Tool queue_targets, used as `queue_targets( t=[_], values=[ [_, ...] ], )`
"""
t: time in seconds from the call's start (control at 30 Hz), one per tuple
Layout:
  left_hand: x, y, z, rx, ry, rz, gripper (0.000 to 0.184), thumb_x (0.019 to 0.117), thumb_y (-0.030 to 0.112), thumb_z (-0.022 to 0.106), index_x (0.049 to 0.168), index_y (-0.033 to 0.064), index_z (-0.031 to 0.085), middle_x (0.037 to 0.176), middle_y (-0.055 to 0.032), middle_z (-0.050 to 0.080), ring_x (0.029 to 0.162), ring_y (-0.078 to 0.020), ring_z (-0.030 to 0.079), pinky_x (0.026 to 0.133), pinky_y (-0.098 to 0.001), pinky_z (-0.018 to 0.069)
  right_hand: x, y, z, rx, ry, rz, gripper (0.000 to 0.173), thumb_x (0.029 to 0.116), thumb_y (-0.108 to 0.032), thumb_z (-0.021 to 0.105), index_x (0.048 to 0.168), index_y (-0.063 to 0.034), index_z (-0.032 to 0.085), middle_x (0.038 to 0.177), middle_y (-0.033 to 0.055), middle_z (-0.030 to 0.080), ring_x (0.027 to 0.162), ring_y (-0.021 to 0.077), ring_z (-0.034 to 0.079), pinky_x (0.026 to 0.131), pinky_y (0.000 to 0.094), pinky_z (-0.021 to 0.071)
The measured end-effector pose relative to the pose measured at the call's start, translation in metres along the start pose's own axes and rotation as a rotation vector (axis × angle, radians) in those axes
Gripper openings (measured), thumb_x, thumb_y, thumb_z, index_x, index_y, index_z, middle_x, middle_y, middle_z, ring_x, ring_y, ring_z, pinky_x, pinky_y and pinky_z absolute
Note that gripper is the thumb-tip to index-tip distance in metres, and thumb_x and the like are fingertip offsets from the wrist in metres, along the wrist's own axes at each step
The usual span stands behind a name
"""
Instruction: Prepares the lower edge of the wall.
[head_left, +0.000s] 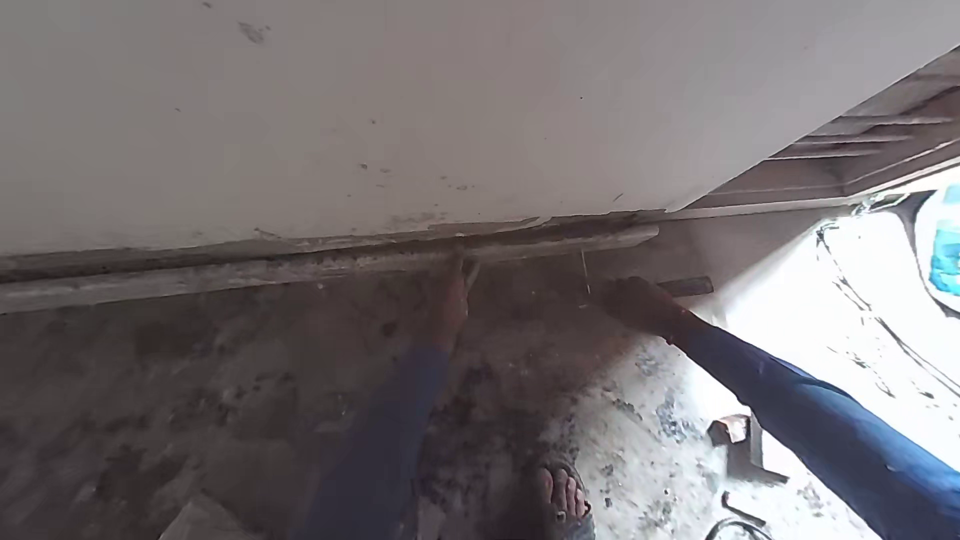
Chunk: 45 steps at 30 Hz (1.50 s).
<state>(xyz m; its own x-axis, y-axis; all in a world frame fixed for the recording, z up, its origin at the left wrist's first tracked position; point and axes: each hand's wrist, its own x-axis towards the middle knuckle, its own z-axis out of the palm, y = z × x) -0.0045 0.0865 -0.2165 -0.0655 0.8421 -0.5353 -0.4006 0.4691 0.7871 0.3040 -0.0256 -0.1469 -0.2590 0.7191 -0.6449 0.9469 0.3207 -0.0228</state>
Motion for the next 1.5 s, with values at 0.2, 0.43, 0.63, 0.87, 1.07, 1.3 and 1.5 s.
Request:
queue_targets(
  t=[0.2,0.43,0.63,0.87,1.07,1.3,1.5],
  values=[
    [-0.01,0.008,-0.001,0.032,0.037,0.03,0.047,0.0956,0.026,0.074,0.131,-0.0011,0.059,0.117,-0.0176,0.069,0.099,-0.0289,0.072,0.086,-0.0456,0.0631,0.01,-0.016,-0.003,0.035,0.025,0.041,0.037,0.1092,-0.024,0.043,0.144,-0.0181,0.055,0.121,0.0241,0.066,0.11,0.0469,0.064,0.091,0.0657,0.0504],
    [-0.014,0.013,-0.002,0.093,0.027,0.014,0.047,0.0986,0.03,0.07,0.132,-0.0011,0.059,0.12,-0.0178,0.068,0.1,-0.0275,0.072,0.086,-0.0434,0.0625,0.027,-0.045,-0.007,0.039,0.038,0.019,0.035,0.1072,-0.025,0.047,0.133,-0.0064,0.061,0.122,0.0241,0.066,0.111,0.0464,0.064,0.091,0.0646,0.0506],
    [-0.013,0.013,-0.009,0.157,0.038,0.025,0.059,0.0958,0.033,0.073,0.141,0.0003,0.053,0.126,-0.019,0.066,0.107,-0.0301,0.069,0.093,-0.0477,0.0597,0.035,-0.067,-0.017,0.061,0.034,0.036,0.038,0.1081,-0.025,0.044,0.133,-0.004,0.061,0.128,0.0255,0.064,0.118,0.0466,0.062,0.095,0.0651,0.0486],
    [-0.006,0.007,-0.008,0.025,0.038,0.022,0.058,0.094,0.027,0.076,0.139,-0.0007,0.053,0.122,-0.0187,0.067,0.1,-0.0292,0.072,0.088,-0.0453,0.0631,0.042,-0.087,-0.032,0.122,0.022,0.053,0.041,0.108,-0.032,0.046,0.132,-0.0026,0.061,0.124,0.0253,0.065,0.116,0.0462,0.063,0.097,0.0645,0.0479],
    [-0.004,0.01,-0.004,-0.03,0.039,0.005,0.06,0.0946,0.021,0.076,0.142,-0.0024,0.047,0.123,-0.0225,0.065,0.101,-0.0313,0.071,0.085,-0.046,0.063,0.042,-0.105,-0.046,0.145,0.037,0.029,0.044,0.108,-0.036,0.045,0.129,-0.0012,0.063,0.122,0.0253,0.066,0.114,0.0458,0.063,0.095,0.0639,0.0493],
    [-0.002,0.01,-0.014,0.027,0.003,0.003,0.051,0.0949,0.028,0.075,0.13,-0.0059,0.059,0.117,-0.0224,0.069,0.099,-0.0294,0.072,0.085,-0.0445,0.0633,0.05,-0.114,-0.05,0.205,0.057,0.198,0.052,0.1057,-0.051,0.044,0.118,-0.0057,0.066,0.111,0.0201,0.07,0.106,0.0414,0.067,0.09,0.0631,0.0523],
    [-0.008,0.035,-0.063,0.054,-0.159,-0.022,0.059,0.1048,0.045,0.055,0.145,0.0012,0.05,0.136,-0.0175,0.062,0.118,-0.0252,0.067,0.099,-0.0407,0.0588,0.045,-0.138,-0.047,0.153,0.08,0.059,0.044,0.1065,-0.042,0.046,0.123,-0.006,0.067,0.112,0.0203,0.07,0.108,0.0408,0.067,0.092,0.0618,0.0523]
  ],
)
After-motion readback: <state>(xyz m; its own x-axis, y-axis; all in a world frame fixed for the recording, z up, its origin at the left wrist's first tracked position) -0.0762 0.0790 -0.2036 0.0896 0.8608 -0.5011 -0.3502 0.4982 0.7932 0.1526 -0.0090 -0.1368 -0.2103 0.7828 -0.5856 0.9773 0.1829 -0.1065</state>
